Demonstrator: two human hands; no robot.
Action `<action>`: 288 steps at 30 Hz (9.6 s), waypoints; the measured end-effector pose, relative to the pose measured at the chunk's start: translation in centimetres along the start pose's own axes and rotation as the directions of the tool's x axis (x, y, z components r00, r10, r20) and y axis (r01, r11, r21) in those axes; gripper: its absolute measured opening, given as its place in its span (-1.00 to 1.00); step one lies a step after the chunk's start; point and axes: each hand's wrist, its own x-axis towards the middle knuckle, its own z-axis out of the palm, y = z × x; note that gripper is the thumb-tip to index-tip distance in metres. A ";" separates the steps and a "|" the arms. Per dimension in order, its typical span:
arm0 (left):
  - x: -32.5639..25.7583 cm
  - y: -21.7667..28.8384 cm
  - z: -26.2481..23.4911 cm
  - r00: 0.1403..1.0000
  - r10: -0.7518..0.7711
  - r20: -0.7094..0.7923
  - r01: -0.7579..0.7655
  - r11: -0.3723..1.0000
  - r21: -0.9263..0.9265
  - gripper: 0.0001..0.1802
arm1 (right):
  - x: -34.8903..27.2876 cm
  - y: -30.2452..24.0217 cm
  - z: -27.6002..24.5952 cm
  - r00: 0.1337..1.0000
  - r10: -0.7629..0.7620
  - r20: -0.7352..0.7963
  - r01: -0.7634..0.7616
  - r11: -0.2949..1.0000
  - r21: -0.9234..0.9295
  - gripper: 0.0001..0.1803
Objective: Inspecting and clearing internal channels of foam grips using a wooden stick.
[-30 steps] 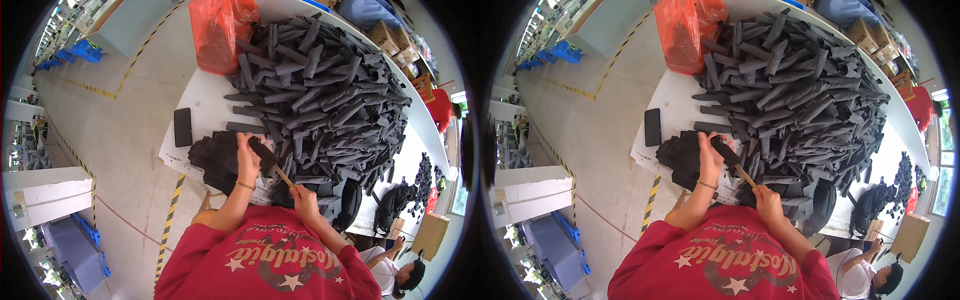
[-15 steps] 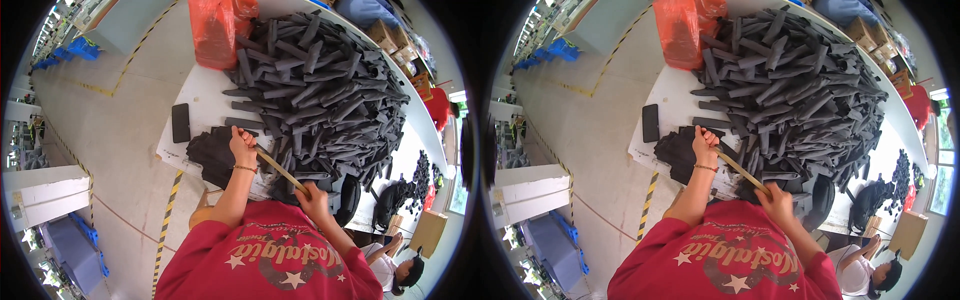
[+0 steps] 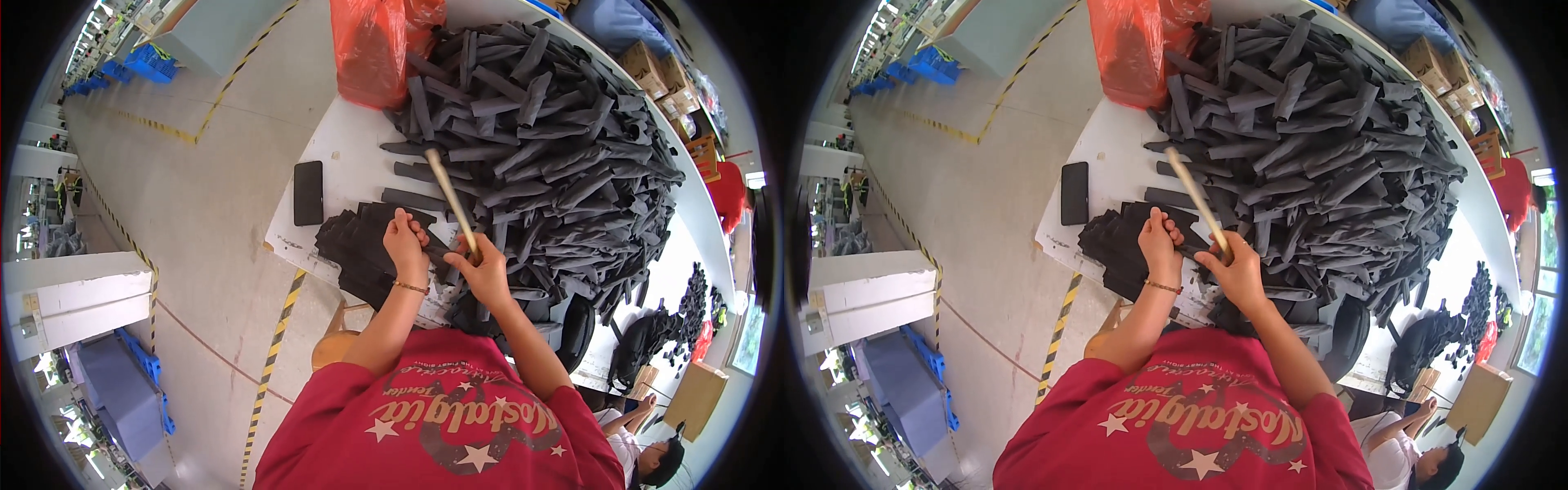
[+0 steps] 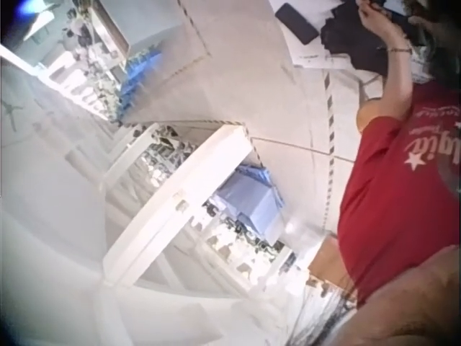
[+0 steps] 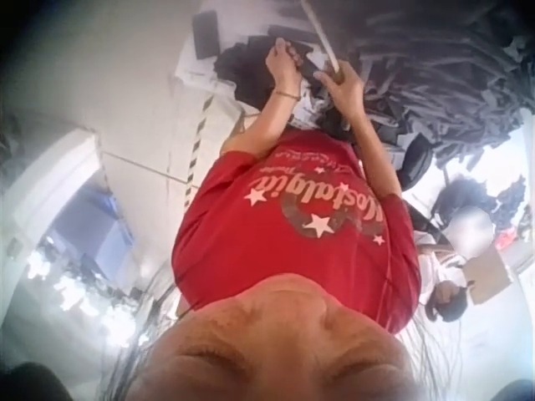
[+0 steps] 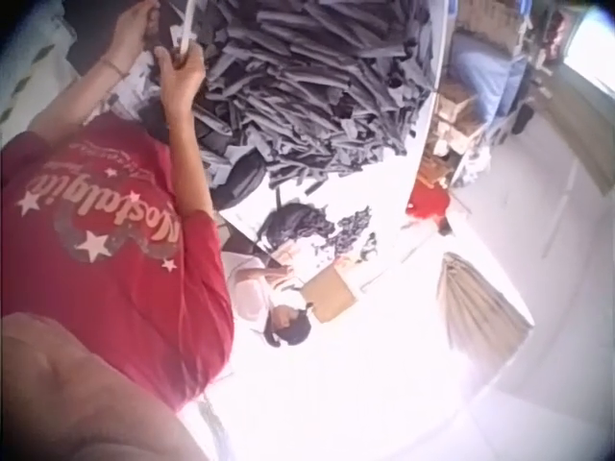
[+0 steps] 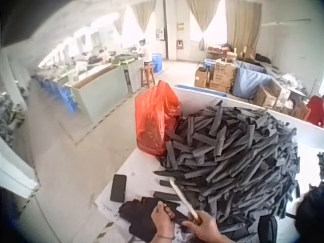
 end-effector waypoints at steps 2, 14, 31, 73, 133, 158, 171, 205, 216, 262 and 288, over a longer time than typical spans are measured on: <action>0.4 -0.4 0.0 0.996 0.031 -0.078 -0.036 0.997 -0.066 -0.68 | 0.1 2.1 0.7 0.997 -0.069 -0.035 0.069 0.998 -0.005 -0.78; -3.0 -0.4 -2.2 0.591 -0.445 0.673 -0.211 0.720 0.661 -0.64 | 4.9 1.9 -1.2 0.934 -0.348 -0.083 0.310 0.902 -0.302 -0.93; -4.5 -3.6 -8.2 0.652 -0.122 0.748 -0.709 0.251 0.659 -0.91 | 21.4 -2.9 -1.4 0.776 -0.531 -0.339 0.312 0.792 -0.525 -0.72; -1.5 -2.3 -3.4 0.905 -0.139 0.402 0.261 0.928 -0.265 -0.76 | -3.7 4.6 2.6 0.998 -0.032 -0.052 0.026 0.993 -0.114 -0.86; -6.4 -2.1 -6.4 0.784 -0.274 0.557 -0.007 0.893 0.450 -0.68 | 18.9 -2.2 1.5 0.798 -0.372 -0.475 0.292 0.927 -0.235 -0.81; 8.6 6.1 -0.1 0.566 -0.179 0.805 -0.792 0.152 0.591 -0.87 | -1.9 4.7 -10.1 0.951 -0.308 0.015 0.247 0.732 -0.635 -0.87; 7.1 7.4 0.4 0.617 -0.297 0.729 -0.687 0.250 0.683 -0.84 | -1.8 3.7 -10.6 0.938 -0.341 0.060 0.299 0.710 -0.637 -0.86; -2.1 -1.0 -0.3 0.943 -0.037 0.332 0.127 0.959 -0.252 -0.74 | -2.8 4.8 2.2 0.969 -0.218 -0.113 0.183 0.948 -0.259 -0.91; 2.7 7.5 1.4 0.967 0.247 -0.055 -0.250 0.967 -0.054 -0.71 | -10.6 8.2 -1.5 0.980 -0.108 0.168 0.158 0.935 -0.318 -0.93; 4.1 10.9 2.6 0.962 0.270 0.026 -0.263 0.952 -0.160 -0.72 | -12.6 4.2 -4.9 0.992 -0.097 0.084 0.122 0.919 -0.375 -0.84; -7.5 -0.4 -3.7 0.773 -0.166 0.613 -0.208 0.845 0.492 -0.65 | 9.4 -2.7 -0.2 0.856 -0.368 -0.363 0.299 0.925 -0.234 -0.82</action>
